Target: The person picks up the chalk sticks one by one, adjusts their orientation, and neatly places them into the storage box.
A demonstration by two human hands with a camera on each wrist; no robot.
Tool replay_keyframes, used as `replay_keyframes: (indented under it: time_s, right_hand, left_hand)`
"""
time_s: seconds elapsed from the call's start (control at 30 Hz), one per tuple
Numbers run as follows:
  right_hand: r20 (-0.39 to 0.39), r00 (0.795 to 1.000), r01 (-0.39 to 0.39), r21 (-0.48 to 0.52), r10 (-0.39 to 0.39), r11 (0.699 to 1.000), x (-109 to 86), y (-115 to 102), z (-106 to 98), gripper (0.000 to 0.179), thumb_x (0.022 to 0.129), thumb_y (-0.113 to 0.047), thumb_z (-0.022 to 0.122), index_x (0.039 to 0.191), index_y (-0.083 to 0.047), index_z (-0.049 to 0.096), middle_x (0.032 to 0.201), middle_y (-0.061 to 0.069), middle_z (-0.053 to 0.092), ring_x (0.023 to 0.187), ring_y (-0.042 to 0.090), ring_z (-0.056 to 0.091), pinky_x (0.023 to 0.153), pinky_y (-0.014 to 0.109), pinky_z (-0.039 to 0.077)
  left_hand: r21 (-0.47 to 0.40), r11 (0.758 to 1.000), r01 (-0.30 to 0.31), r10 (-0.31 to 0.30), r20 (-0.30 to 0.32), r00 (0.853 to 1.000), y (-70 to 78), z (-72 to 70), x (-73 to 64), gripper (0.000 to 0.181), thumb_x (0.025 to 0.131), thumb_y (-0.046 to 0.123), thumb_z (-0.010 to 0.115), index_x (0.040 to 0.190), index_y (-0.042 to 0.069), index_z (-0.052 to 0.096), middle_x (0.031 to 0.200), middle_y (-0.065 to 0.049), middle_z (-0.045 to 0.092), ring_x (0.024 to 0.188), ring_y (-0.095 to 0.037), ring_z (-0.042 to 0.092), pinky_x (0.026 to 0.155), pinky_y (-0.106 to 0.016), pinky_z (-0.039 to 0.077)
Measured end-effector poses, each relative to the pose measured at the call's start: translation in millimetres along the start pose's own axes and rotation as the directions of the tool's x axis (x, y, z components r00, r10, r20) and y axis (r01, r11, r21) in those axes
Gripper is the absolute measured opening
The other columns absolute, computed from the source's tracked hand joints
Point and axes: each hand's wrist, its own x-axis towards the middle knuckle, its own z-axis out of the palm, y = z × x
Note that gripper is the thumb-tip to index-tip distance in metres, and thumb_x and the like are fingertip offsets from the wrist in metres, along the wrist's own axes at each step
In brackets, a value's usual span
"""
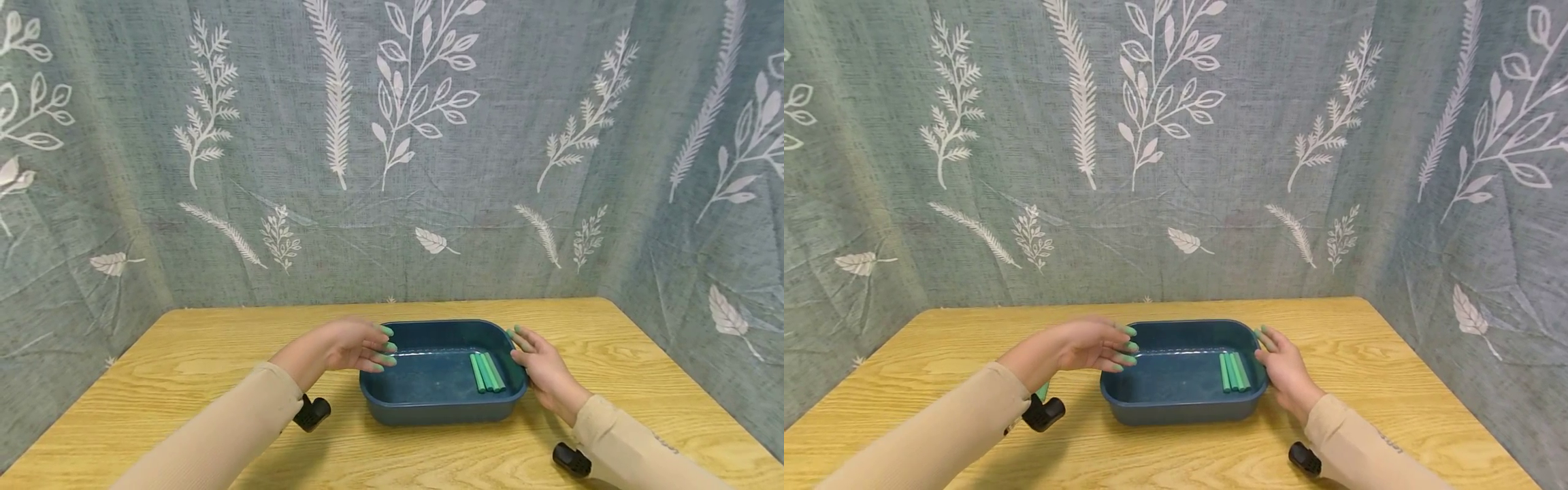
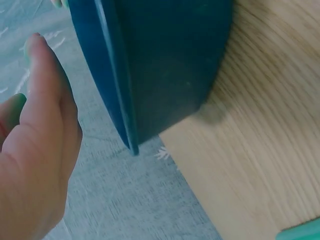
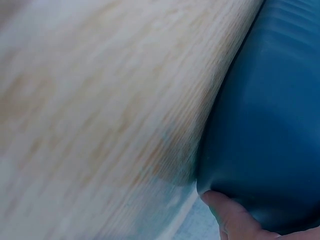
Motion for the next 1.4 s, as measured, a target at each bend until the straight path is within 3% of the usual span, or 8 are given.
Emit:
replay_keyframes:
  time_s: [0.13, 0.33, 0.57, 0.93, 1.1, 1.4]
  right_hand:
    - [0.000, 1.000, 0.000, -0.006, 0.000, 1.000, -0.3, -0.1, -0.9, 0.060, 0.104, 0.001, 0.034, 0.154, 0.001, 0.002, 0.158, 0.024, 0.008, 0.140, 0.043, 0.022, 0.090, 0.031, 0.048]
    - [0.002, 1.000, -0.004, -0.015, 0.004, 1.000, -0.9, -0.9, -0.7, 0.060, 0.104, 0.000, 0.033, 0.155, 0.000, 0.001, 0.159, 0.023, 0.008, 0.142, 0.043, 0.019, 0.097, 0.037, 0.045]
    - [0.008, 1.000, -0.002, 0.001, 0.002, 1.000, -1.0, -0.5, 0.3, 0.060, 0.104, 0.001, 0.033, 0.155, 0.000, 0.000, 0.159, 0.023, 0.007, 0.143, 0.043, 0.015, 0.110, 0.051, 0.032]
    - [0.017, 1.000, -0.001, -0.001, 0.001, 1.000, -0.7, -1.3, -0.1, 0.060, 0.104, 0.001, 0.033, 0.154, 0.001, 0.000, 0.159, 0.023, 0.006, 0.143, 0.043, 0.014, 0.110, 0.050, 0.032]
    - [0.013, 1.000, 0.000, -0.009, 0.000, 1.000, 0.1, -1.6, -0.4, 0.060, 0.104, 0.001, 0.033, 0.155, 0.000, 0.001, 0.159, 0.022, 0.008, 0.143, 0.042, 0.016, 0.105, 0.043, 0.039]
    - [0.015, 1.000, 0.017, 0.036, -0.018, 0.999, 0.9, -0.3, -0.1, 0.060, 0.103, 0.004, 0.033, 0.155, 0.001, 0.002, 0.159, 0.024, 0.007, 0.144, 0.042, 0.008, 0.114, 0.054, 0.022]
  left_hand:
    - [0.007, 0.999, -0.046, 0.046, -0.001, 0.999, -7.2, -7.2, -8.3, 0.045, 0.104, 0.003, 0.041, 0.144, -0.012, 0.029, 0.132, -0.029, 0.049, 0.112, -0.036, 0.060, 0.081, -0.030, 0.056]
    - [0.002, 0.997, -0.079, 0.079, -0.005, 0.997, -16.6, -18.6, -22.4, 0.048, 0.105, 0.004, 0.039, 0.146, -0.013, 0.023, 0.139, -0.032, 0.043, 0.123, -0.042, 0.052, 0.087, -0.033, 0.054]
    - [-0.048, 0.993, -0.108, 0.107, -0.028, 0.994, -26.2, -32.1, -35.8, 0.051, 0.105, 0.007, 0.041, 0.147, -0.012, 0.021, 0.142, -0.034, 0.037, 0.101, -0.022, 0.064, 0.082, -0.029, 0.055]
    - [-0.014, 0.991, -0.131, 0.131, -0.027, 0.991, -39.9, -53.9, -52.3, 0.057, 0.105, 0.011, 0.041, 0.147, -0.016, 0.013, 0.143, -0.035, 0.034, 0.096, -0.017, 0.063, 0.081, -0.028, 0.055]
    - [-0.003, 0.991, -0.134, 0.134, -0.040, 0.990, -45.4, -65.8, -59.7, 0.060, 0.105, 0.013, 0.041, 0.147, -0.016, 0.010, 0.142, -0.033, 0.035, 0.098, -0.017, 0.063, 0.081, -0.028, 0.055]
    - [0.004, 0.990, -0.138, 0.138, -0.052, 0.989, -57.1, -86.5, -70.9, 0.061, 0.105, 0.013, 0.041, 0.146, -0.018, 0.008, 0.143, -0.037, 0.031, 0.096, -0.014, 0.064, 0.084, -0.031, 0.055]
